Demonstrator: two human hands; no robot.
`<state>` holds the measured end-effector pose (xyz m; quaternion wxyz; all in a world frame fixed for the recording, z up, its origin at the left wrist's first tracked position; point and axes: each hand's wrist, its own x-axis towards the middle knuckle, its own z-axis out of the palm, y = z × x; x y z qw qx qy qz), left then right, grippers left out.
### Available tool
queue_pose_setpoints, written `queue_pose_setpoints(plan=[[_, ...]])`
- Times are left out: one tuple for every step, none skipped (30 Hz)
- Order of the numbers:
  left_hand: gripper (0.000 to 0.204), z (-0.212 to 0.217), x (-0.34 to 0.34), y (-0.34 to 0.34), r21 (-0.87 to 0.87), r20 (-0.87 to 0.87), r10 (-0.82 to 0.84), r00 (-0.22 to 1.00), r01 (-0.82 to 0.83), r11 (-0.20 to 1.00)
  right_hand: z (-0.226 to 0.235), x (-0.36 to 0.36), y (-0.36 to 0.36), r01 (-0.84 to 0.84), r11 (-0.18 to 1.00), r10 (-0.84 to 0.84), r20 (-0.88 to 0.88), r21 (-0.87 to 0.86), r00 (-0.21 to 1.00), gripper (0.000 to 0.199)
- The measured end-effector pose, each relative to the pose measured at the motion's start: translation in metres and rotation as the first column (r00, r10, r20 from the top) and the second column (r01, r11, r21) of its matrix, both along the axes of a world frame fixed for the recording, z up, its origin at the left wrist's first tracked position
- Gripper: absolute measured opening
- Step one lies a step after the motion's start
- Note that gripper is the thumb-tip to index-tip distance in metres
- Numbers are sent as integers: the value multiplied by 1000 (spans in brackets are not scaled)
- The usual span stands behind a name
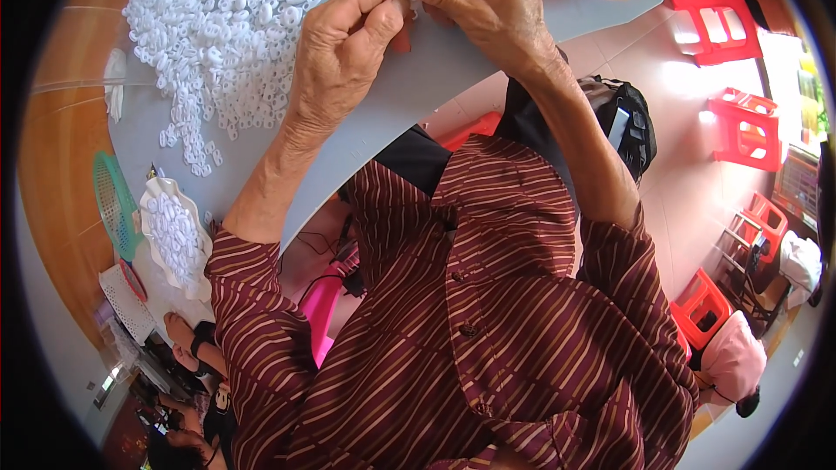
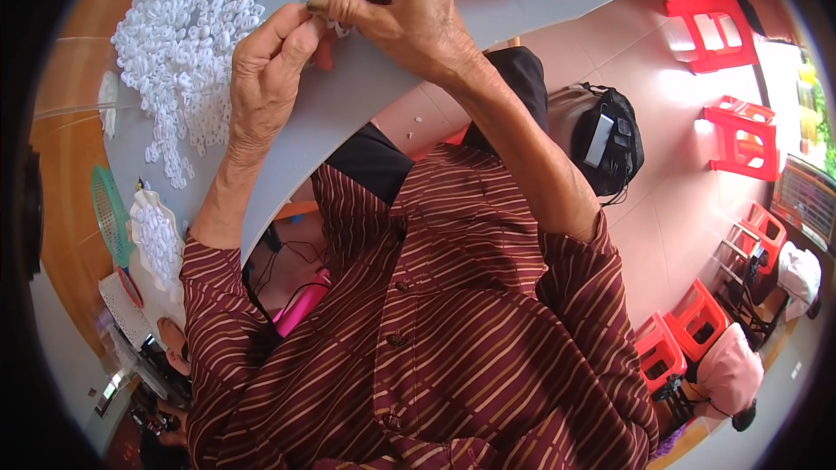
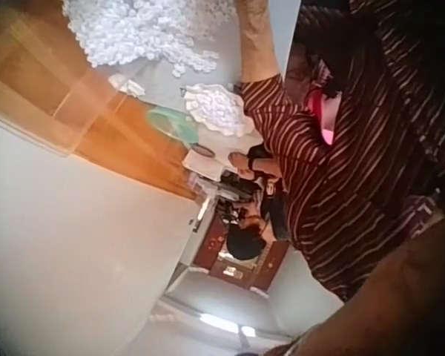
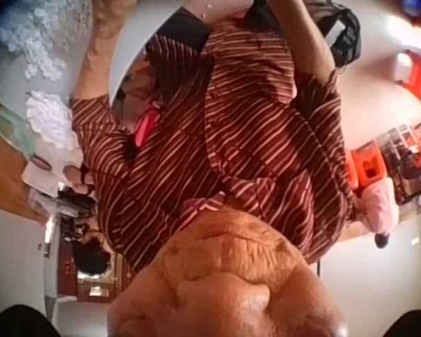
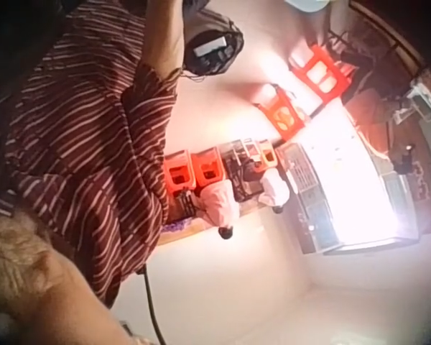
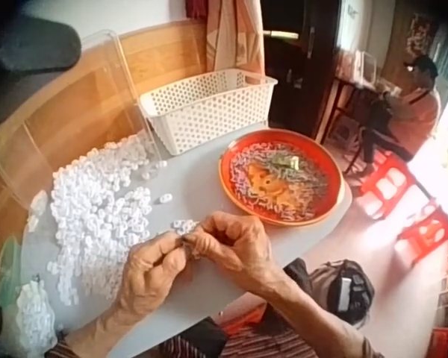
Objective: Assembling small white plastic interlocking rings into a chain.
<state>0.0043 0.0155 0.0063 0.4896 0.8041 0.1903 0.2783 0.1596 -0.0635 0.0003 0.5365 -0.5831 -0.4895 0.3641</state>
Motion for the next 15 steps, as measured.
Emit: queue_pose_setpoints(plan=[[19,0,0,1,-39,0,-10,1000,10,999,-4,-1,-2,43,996,-44,13,84,999,20],[19,0,1,1,-35,2,-14,1000,14,999,-5,-2,-3,84,982,-89,22,168,996,27],[19,0,0,1,-64,-2,0,1000,-1,998,-4,-2,-3,83,982,-88,22,170,996,27],[20,0,0,2,-92,-7,14,1000,-15,996,-2,-3,-4,100,981,-97,-26,164,995,29],[20,2,-1,0,-89,-7,16,1000,-16,996,-1,-2,-4,116,981,-106,-74,157,992,32],[20,6,-1,-2,-103,-36,36,999,-40,994,-3,-1,-3,118,980,-107,-73,159,992,32],[20,9,-1,-3,-116,-65,57,996,-64,991,-6,1,-2,107,978,-95,-74,178,993,34],[20,8,-1,-2,-114,-63,55,996,-62,992,-7,2,-2,96,976,-83,-74,196,994,36],[21,5,0,-2,-119,-30,57,998,-60,991,-6,2,-2,95,976,-82,-73,197,994,36],[21,3,-1,-1,-124,3,58,998,-57,991,-3,1,-3,83,981,-81,-23,175,996,33],[21,1,-1,0,-122,4,59,998,-58,991,-1,1,-4,72,986,-77,27,151,997,29],[20,-1,0,0,-112,33,50,998,-46,993,-1,-1,-4,74,985,-79,28,154,996,29],[19,-1,0,1,-101,63,41,997,-35,994,-3,-4,-2,45,977,-32,-65,208,997,25],[19,-2,0,0,-97,63,40,997,-34,995,-5,-6,-2,21,964,21,-154,265,988,21],[18,-2,0,0,-66,49,41,998,-38,997,-5,-5,-1,18,962,25,-156,271,987,21]])
